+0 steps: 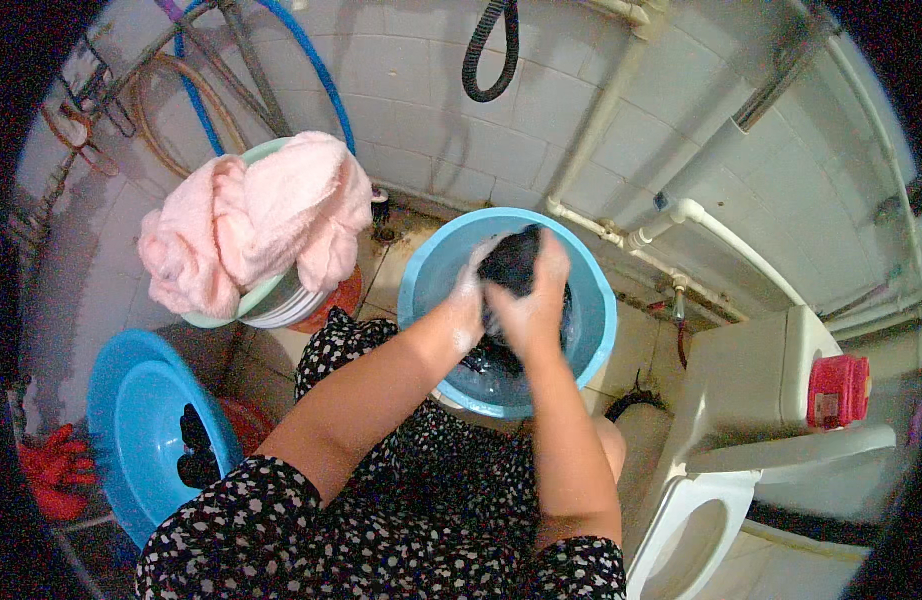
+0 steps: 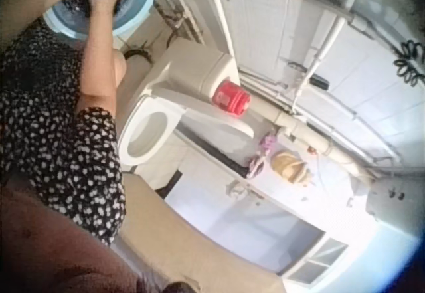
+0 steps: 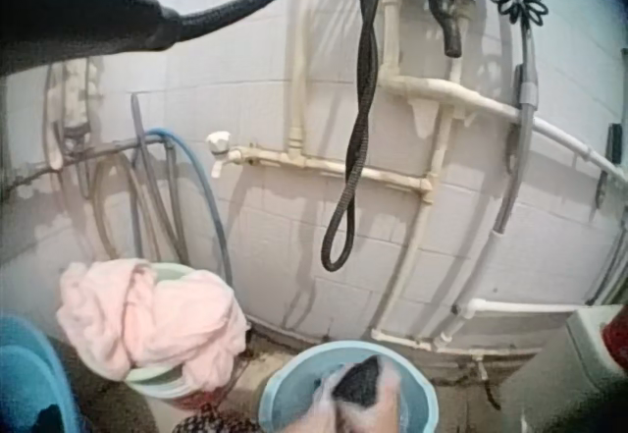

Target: The person washes a dark garment by hand in a blue basin filled with water. They apply soap from a yellow bar, scrub the fabric, and rinse it repeatedly. The person manipulates the cloth by hand, wringing and submerging it throughout the process.

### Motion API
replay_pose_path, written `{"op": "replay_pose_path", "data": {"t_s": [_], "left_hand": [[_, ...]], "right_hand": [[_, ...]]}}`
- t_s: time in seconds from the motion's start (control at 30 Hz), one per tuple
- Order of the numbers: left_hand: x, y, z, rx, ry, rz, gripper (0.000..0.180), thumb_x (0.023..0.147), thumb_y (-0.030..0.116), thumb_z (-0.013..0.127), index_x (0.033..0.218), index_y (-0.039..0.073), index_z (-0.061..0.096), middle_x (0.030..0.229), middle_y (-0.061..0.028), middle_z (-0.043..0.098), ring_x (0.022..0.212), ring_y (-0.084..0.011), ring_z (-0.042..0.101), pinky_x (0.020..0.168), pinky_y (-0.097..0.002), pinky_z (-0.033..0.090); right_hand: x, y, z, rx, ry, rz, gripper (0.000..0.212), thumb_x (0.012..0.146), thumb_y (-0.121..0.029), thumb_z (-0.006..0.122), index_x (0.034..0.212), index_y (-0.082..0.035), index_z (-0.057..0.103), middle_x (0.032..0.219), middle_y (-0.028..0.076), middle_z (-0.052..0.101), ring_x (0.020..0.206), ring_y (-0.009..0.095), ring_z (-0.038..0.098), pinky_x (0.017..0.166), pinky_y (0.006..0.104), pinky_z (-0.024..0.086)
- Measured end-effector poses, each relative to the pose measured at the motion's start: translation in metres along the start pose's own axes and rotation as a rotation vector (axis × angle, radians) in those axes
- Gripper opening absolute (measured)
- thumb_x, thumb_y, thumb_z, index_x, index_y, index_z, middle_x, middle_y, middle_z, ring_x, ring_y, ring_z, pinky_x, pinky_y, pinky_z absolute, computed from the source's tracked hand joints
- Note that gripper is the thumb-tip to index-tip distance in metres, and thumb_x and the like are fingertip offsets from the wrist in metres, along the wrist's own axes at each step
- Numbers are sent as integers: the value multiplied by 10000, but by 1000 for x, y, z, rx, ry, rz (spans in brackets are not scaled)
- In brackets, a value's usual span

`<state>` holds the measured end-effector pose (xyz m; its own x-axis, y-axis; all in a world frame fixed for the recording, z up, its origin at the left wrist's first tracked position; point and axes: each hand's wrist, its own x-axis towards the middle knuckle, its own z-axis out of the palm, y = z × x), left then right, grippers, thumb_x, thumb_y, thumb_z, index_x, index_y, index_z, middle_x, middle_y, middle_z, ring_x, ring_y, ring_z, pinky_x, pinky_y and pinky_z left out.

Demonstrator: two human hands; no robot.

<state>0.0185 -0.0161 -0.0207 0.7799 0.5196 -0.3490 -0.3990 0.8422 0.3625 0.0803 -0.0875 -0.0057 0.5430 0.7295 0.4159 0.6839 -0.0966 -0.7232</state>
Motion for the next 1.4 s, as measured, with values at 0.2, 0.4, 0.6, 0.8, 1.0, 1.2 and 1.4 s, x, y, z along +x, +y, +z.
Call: {"op": "replay_pose_path", "data": {"t_s": [0.2, 0.4, 0.6, 0.8, 1.0, 1.2, 1.4], "left_hand": [[2, 8, 21, -97, -62, -132, 272, 868, 346, 532, 961, 105, 617, 950, -66, 639, 841, -220, 616, 785, -399, 508], [29, 60, -5, 1, -26, -31, 251, 869, 314, 521, 810, 85, 604, 828, -87, 635, 758, -250, 616, 747, -417, 521], [42, 43, -27, 882, 466, 362, 427, 879, 395, 509, 1104, 35, 552, 960, -96, 602, 933, -227, 550, 794, -387, 450], [27, 43, 7, 323, 180, -20, 390, 918, 432, 466, 1077, 91, 565, 1000, -102, 620, 896, -231, 598, 785, -426, 491], [22, 60, 16, -106, -226, 12, 502, 899, 496, 458, 1056, 36, 587, 1026, -141, 628, 947, -296, 604, 869, -459, 475], [18, 47, 26, -38, -56, -31, 464, 868, 464, 539, 1073, 51, 599, 1054, -126, 630, 945, -278, 608, 881, -436, 468], [25, 50, 10, 291, 304, 35, 435, 874, 454, 530, 1044, 62, 612, 1027, -99, 650, 900, -247, 626, 830, -412, 491]], "right_hand": [[-1, 75, -36, 1132, -357, 994, 562, 801, -284, 685, 1260, -56, 454, 1144, 105, 560, 1006, 178, 523, 879, 338, 433], [11, 92, -58, 355, -622, 627, 590, 729, -195, 694, 1253, -28, 480, 1040, 64, 627, 860, 195, 580, 811, 358, 468], [3, 90, -46, -636, -229, 517, 617, 732, -92, 585, 1321, -179, 424, 1118, 195, 572, 958, 368, 586, 805, 448, 477], [-7, 112, -31, -230, -675, 81, 992, 649, -148, 716, 1454, -162, 137, 1410, 182, 336, 1257, 347, 390, 1012, 429, 344], [9, 82, -32, 1045, -697, 555, 1193, 581, -187, 829, 1466, -156, 30, 1431, 147, 298, 1319, 265, 277, 1087, 337, 190], [4, 36, -1, 395, -534, 274, 924, 597, -220, 817, 1346, 6, 326, 1326, 171, 433, 1247, 287, 385, 1059, 345, 272], [28, 54, -35, 136, 33, 526, 311, 757, -125, 606, 1043, -6, 585, 1277, 218, 478, 1102, 302, 537, 890, 347, 438]]}}
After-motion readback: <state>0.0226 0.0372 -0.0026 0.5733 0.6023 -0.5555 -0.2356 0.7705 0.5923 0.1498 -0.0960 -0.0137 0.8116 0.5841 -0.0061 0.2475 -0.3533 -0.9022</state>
